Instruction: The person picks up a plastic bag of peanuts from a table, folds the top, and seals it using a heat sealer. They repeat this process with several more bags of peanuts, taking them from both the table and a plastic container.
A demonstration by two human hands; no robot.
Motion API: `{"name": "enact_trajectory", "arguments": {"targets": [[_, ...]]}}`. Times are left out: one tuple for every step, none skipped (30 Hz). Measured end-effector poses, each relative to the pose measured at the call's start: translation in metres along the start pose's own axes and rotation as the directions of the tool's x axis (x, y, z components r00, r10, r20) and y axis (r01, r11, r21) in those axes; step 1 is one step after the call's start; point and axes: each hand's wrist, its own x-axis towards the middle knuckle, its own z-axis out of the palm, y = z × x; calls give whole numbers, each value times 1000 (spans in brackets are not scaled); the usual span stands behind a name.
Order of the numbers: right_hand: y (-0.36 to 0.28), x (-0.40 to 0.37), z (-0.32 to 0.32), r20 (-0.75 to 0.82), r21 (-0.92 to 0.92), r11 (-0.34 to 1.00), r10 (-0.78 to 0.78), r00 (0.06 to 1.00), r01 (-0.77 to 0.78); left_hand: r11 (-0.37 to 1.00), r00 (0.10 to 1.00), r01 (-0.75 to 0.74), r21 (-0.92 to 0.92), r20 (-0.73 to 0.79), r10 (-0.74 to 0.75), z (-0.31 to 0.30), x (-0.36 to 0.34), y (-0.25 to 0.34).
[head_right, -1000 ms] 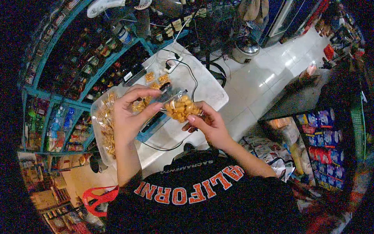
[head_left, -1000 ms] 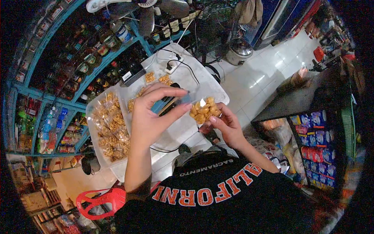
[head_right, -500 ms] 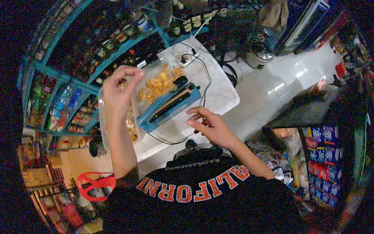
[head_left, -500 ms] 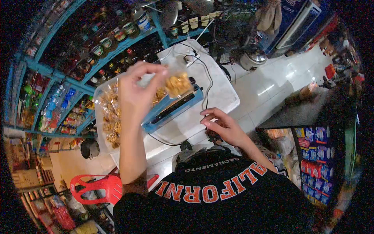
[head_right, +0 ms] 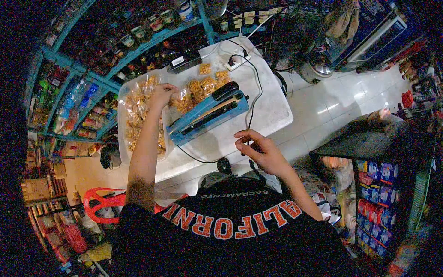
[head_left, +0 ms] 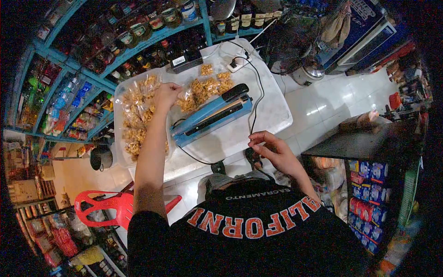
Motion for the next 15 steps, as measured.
{"name": "enact_trajectory", "arguments": {"targets": [[-2,0,1,-13,-11,1000,-20,1000,20,999,999,33,33,6,-33,-1,-1,-2],[-3,1,2,-26,-23,999,-41,999,40,999,999,39,31,5,-39,0,-5,-4],[-4,2,2,-21,-24,999,-39,999,39,993,986,25,112,-165,-6,-11,-19,16],[-5,3,2,-24,-4,1000,2,1000,-2,980,944,25,195,-326,41,-18,-28,26],[-4,3,3,-23,16,999,44,999,-44,980,944,34,197,-329,34,-20,-26,14],[-1,5,4,-12,15,999,45,999,-45,973,900,-46,228,-412,139,-28,-25,5],[4,8,5,-2,23,999,22,1000,-22,956,838,-119,269,-490,242,-34,-24,-3],[6,11,6,8,31,1000,-1,1000,1,956,836,-106,272,-497,234,-42,-28,-14],[4,13,9,24,30,1000,-2,1000,1,983,891,-53,177,-437,127,-64,-44,-5],[-1,14,11,33,23,1000,11,999,-12,997,931,10,82,-365,20,-78,-55,-2],[-4,15,13,42,15,1000,24,999,-25,981,891,-177,84,-411,196,-77,-45,-40],[-5,17,15,55,13,1000,26,998,-26,983,890,-164,86,-416,185,-83,-53,-44],[-6,19,17,59,2,1000,23,998,-23,994,902,-105,-7,-422,92,-89,-65,-49],[-6,20,18,62,-10,1000,22,998,-21,994,908,-45,-100,-419,-1,-94,-76,-55],[-6,22,20,72,-10,1000,25,997,-25,1000,903,-17,-15,-429,9,-99,-92,-48]]}}
